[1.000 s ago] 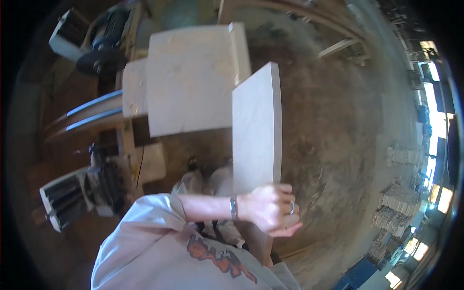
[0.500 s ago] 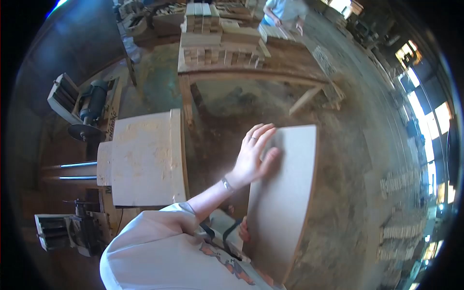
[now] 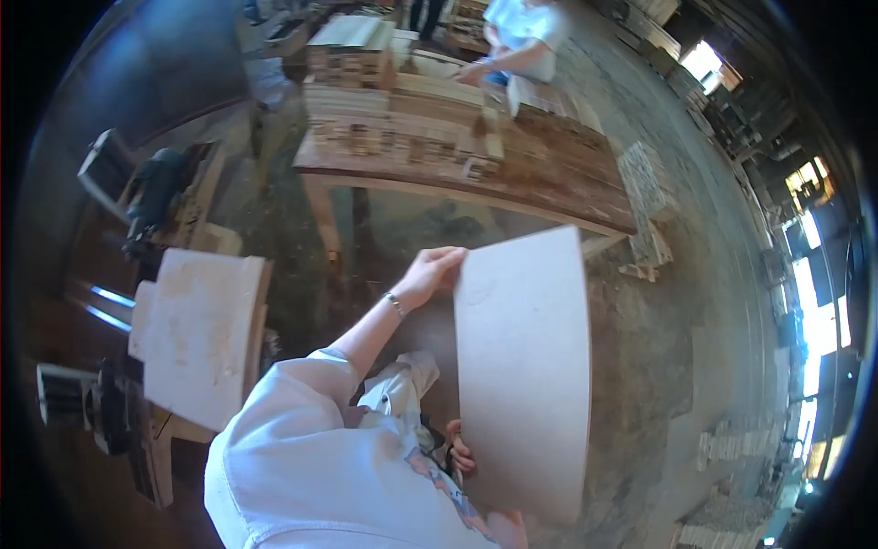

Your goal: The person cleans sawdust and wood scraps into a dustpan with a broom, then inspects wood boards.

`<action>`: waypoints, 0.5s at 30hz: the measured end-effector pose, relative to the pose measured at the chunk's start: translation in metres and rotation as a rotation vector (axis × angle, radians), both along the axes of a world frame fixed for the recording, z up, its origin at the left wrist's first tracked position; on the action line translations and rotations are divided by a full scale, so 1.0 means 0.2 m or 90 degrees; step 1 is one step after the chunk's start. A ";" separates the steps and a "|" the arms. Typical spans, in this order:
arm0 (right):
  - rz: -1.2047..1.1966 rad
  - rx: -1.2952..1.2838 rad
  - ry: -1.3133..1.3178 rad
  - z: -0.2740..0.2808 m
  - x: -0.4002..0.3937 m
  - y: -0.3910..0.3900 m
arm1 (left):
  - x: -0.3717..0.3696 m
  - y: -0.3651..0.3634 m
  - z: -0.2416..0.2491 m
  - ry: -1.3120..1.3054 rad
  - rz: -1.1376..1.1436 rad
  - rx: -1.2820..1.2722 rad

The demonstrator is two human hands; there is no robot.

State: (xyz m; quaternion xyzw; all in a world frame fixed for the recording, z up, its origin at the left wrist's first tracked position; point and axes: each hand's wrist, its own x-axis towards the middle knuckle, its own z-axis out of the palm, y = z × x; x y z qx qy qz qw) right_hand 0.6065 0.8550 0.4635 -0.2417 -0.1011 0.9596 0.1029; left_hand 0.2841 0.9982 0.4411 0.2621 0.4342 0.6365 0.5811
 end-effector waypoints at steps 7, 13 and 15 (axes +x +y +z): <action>0.101 -0.329 0.279 0.21 0.42 1.15 | 0.27 0.74 -0.19 -0.231 -0.039 -0.103; 0.141 -0.305 0.131 0.24 0.65 1.70 | 0.41 1.20 -0.34 -0.102 -0.080 -0.256; 0.128 -0.334 0.123 0.17 0.76 1.90 | 0.47 1.32 -0.39 -0.108 -0.028 -0.299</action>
